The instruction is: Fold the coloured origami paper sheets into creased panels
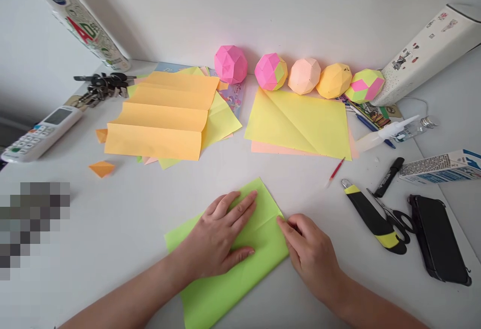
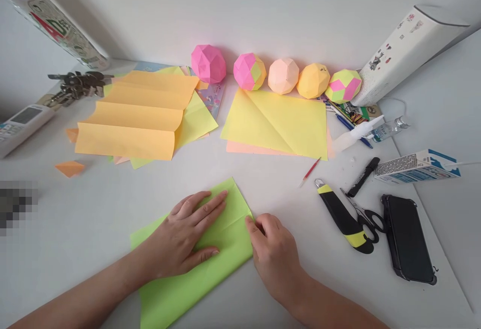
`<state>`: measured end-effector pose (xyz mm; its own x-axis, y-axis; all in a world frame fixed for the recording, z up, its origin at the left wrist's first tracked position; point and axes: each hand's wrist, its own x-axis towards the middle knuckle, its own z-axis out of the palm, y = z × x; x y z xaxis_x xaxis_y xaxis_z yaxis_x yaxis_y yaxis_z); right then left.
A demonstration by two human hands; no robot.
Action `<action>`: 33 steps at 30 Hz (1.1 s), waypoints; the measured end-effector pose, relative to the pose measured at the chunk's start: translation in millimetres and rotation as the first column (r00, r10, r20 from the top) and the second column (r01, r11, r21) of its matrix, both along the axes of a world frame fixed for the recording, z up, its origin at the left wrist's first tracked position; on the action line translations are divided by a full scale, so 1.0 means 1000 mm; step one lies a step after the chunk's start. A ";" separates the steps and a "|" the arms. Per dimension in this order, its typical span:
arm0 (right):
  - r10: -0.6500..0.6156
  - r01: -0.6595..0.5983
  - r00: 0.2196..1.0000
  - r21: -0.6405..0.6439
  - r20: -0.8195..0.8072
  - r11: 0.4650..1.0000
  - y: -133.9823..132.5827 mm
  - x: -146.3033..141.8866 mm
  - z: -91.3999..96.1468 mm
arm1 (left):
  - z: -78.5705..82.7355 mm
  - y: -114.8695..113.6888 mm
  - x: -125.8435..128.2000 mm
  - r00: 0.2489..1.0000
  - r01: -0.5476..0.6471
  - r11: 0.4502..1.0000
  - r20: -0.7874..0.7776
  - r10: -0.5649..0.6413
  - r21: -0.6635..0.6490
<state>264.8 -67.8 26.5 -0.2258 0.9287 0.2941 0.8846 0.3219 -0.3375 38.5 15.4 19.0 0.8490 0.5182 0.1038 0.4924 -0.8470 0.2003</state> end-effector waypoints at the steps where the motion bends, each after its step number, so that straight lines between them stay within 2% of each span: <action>1: -0.005 0.005 1.000 -0.005 0.000 1.000 0.000 -0.001 0.000 | 0.001 0.000 0.000 1.000 0.000 1.000 -0.007 0.000 0.009; 5: -0.019 0.014 0.997 -0.058 -0.077 0.998 0.001 0.001 0.003 | 0.007 -0.002 0.005 0.999 0.018 0.999 -0.036 -0.016 0.037; 8: -0.072 0.001 0.955 -0.239 -0.287 0.971 0.005 0.012 0.010 | 0.012 -0.006 0.011 1.000 0.025 0.999 -0.017 -0.025 0.034; 10: -0.192 -0.020 0.883 -0.443 -0.429 0.896 0.008 0.022 0.016 | 0.014 -0.009 0.017 1.000 0.028 0.999 0.007 -0.028 0.033; 12: -0.344 -0.051 0.794 -0.619 -0.501 0.784 0.010 0.031 0.021 | 0.013 -0.013 0.023 1.000 0.013 0.999 0.021 -0.014 0.039; 14: -0.444 -0.078 0.731 -0.711 -0.517 0.699 0.012 0.037 0.023 | 0.010 -0.017 0.027 1.000 -0.011 0.999 0.023 0.010 0.040; 16: -0.476 -0.086 0.718 -0.744 -0.508 0.663 0.013 0.040 0.023 | 0.005 -0.021 0.030 0.999 -0.028 0.999 0.035 0.027 0.036; 20: -0.425 -0.076 0.780 -0.743 -0.460 0.665 0.014 0.038 0.023 | -0.004 -0.026 0.030 0.996 -0.036 0.999 0.088 0.034 0.021; 27: -0.253 -0.088 0.872 -0.643 -0.419 0.761 0.011 0.037 0.023 | -0.010 -0.026 0.028 0.992 -0.025 1.000 0.122 0.022 0.019; 33: -0.180 -0.104 0.905 -0.611 -0.385 0.785 0.011 0.037 0.023 | -0.009 -0.027 0.029 0.990 -0.026 1.000 0.142 0.024 0.013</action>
